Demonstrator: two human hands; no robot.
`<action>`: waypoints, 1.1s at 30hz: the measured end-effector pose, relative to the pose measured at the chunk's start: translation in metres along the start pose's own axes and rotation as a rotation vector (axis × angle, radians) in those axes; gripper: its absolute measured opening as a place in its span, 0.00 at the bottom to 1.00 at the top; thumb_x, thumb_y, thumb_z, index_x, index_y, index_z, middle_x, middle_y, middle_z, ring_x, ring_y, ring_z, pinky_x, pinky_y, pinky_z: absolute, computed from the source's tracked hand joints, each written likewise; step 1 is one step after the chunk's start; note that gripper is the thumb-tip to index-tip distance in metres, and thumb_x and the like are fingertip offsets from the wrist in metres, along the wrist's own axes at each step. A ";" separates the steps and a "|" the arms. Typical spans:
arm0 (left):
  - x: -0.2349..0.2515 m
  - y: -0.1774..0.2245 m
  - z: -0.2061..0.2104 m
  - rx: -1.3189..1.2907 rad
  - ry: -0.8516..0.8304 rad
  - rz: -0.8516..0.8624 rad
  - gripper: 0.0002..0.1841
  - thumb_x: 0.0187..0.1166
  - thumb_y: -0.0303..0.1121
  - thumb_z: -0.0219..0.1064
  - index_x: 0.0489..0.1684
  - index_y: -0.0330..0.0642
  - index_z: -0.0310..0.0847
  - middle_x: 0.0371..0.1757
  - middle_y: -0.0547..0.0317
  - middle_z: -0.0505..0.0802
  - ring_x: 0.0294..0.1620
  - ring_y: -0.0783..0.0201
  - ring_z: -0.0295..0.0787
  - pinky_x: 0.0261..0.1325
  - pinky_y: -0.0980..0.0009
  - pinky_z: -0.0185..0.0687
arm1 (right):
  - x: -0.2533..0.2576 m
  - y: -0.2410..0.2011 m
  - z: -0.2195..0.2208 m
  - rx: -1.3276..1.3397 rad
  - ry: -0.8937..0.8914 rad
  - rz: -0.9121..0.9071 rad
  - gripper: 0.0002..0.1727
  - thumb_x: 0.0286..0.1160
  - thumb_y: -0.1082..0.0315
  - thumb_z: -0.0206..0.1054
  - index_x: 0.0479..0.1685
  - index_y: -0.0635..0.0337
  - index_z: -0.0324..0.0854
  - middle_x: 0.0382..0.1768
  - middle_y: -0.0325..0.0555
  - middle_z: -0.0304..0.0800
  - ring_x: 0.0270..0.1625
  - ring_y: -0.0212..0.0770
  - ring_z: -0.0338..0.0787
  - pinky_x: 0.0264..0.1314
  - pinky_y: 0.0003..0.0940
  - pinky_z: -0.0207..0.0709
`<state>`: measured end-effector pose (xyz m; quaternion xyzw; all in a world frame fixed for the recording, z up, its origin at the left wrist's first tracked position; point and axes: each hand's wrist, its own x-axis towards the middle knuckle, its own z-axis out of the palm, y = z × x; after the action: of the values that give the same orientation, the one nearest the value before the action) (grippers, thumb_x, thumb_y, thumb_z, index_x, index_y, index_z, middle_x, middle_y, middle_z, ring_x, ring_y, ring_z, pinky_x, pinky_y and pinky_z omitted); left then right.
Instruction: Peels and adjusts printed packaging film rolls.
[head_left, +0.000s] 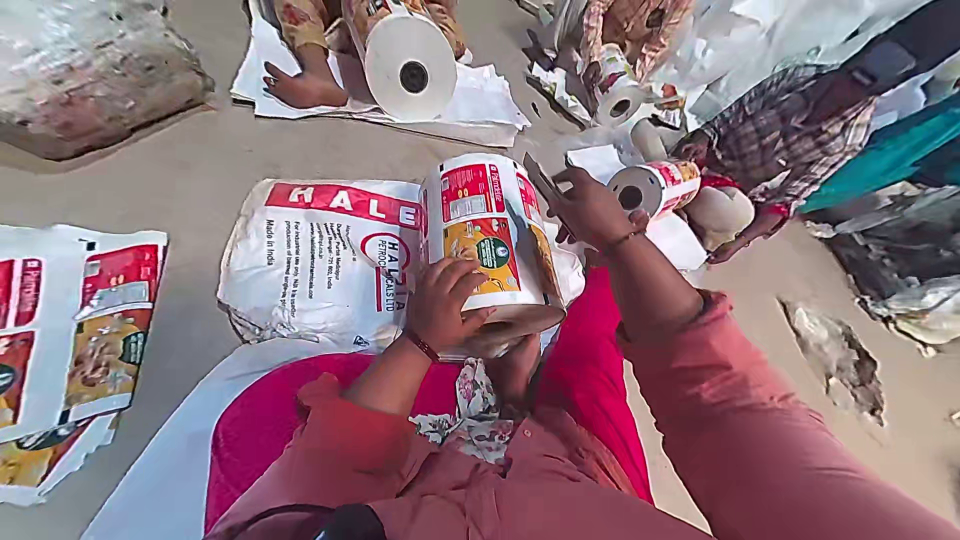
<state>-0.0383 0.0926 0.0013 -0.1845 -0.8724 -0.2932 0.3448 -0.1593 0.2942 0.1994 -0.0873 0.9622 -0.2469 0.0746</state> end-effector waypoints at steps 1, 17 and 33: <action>0.000 -0.002 0.001 -0.002 0.019 0.011 0.27 0.76 0.61 0.65 0.59 0.50 0.90 0.70 0.54 0.89 0.77 0.47 0.80 0.78 0.43 0.71 | 0.020 -0.007 0.003 -0.047 -0.020 -0.002 0.30 0.88 0.64 0.58 0.90 0.47 0.60 0.46 0.53 0.93 0.27 0.44 0.92 0.31 0.45 0.89; 0.007 -0.010 -0.003 -0.098 -0.013 -0.020 0.30 0.71 0.67 0.67 0.56 0.55 0.91 0.68 0.61 0.90 0.75 0.50 0.80 0.76 0.44 0.72 | 0.104 -0.022 0.029 -0.303 -0.040 0.033 0.26 0.86 0.66 0.56 0.84 0.45 0.73 0.46 0.57 0.91 0.31 0.49 0.91 0.37 0.51 0.87; 0.004 -0.010 0.000 -0.087 0.007 -0.032 0.31 0.71 0.69 0.66 0.57 0.56 0.91 0.68 0.59 0.91 0.74 0.50 0.81 0.75 0.44 0.73 | 0.094 -0.023 0.034 -0.246 0.022 0.061 0.28 0.85 0.64 0.55 0.85 0.42 0.72 0.47 0.56 0.93 0.37 0.52 0.93 0.43 0.55 0.87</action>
<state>-0.0463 0.0861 0.0001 -0.1844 -0.8605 -0.3368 0.3348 -0.2414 0.2397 0.1715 -0.0639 0.9882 -0.1255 0.0604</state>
